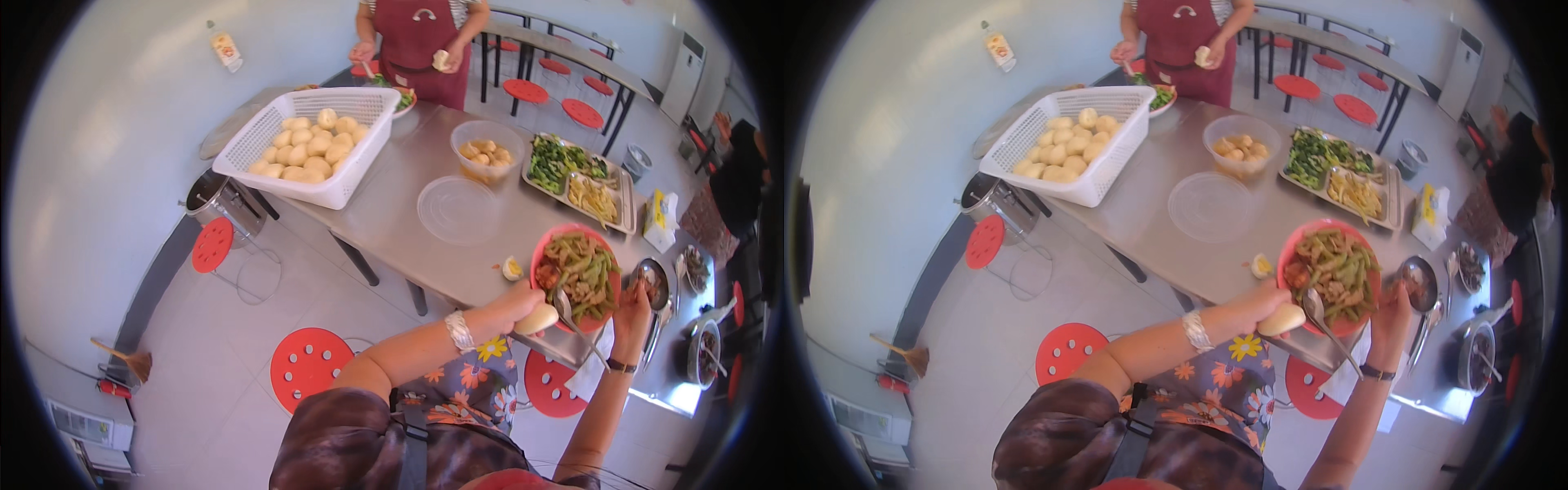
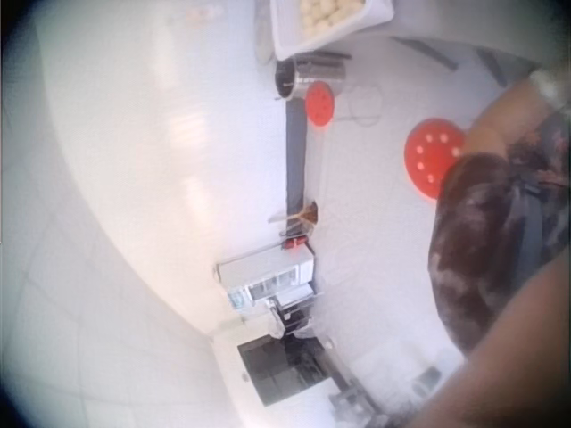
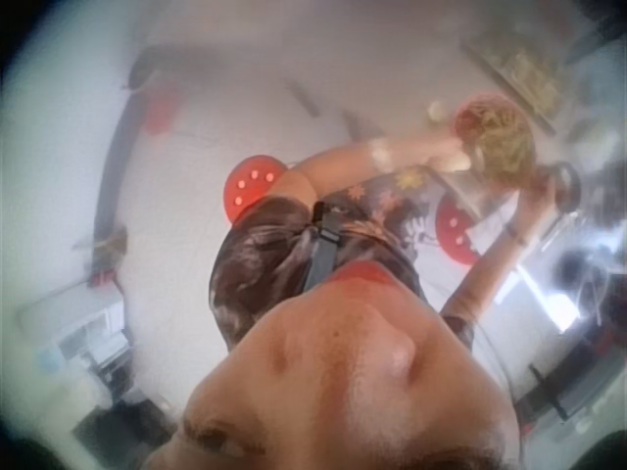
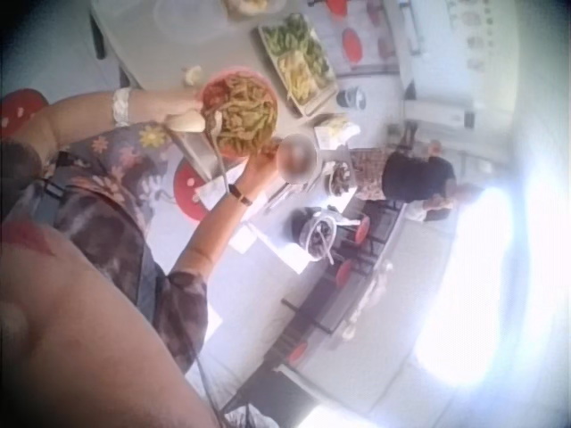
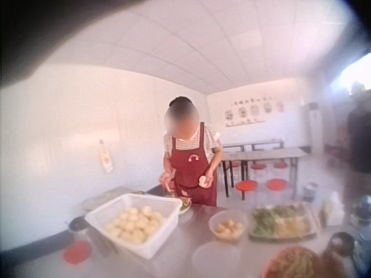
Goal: The person takes a plate and a spoon from a refrigerator and serves various foods, including green beans and meat, from bowls on a table onto the plate before picking up a large bun.
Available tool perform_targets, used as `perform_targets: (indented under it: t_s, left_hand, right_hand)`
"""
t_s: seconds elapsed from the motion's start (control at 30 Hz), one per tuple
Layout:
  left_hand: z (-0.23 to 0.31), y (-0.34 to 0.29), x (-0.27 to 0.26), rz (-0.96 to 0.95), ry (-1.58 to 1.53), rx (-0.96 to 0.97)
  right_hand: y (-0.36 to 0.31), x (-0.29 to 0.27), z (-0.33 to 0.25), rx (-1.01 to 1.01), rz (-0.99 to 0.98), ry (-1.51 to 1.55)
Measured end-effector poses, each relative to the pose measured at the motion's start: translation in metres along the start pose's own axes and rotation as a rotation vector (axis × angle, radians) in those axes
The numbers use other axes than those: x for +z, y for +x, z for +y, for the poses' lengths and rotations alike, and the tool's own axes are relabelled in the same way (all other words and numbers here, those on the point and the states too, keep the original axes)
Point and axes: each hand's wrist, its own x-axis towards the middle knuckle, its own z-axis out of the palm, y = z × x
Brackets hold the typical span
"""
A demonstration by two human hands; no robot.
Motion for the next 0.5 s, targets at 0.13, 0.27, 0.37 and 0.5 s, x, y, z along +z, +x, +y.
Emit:
perform_targets:
  t_s: [0.13, 0.27, 0.37, 0.5]
  left_hand:
    - [-0.002, 0.008, -0.038, -0.026, -0.024, -0.127]
    - [0.034, -0.024, -0.048, 0.118, -0.055, -0.079]
    - [0.048, -0.045, -0.072, 0.189, 0.047, 0.050]
    - [0.054, -0.070, -0.109, 0.290, 0.040, 0.058]
  right_hand:
    - [0.004, 0.046, 0.002, 0.095, 0.033, 0.030]
    - [-0.008, 0.097, -0.013, -0.141, 0.001, -0.169]
    - [-0.065, 0.165, -0.033, -0.067, -0.157, -0.150]
    - [-0.129, 0.200, -0.039, 0.394, -0.526, -0.066]
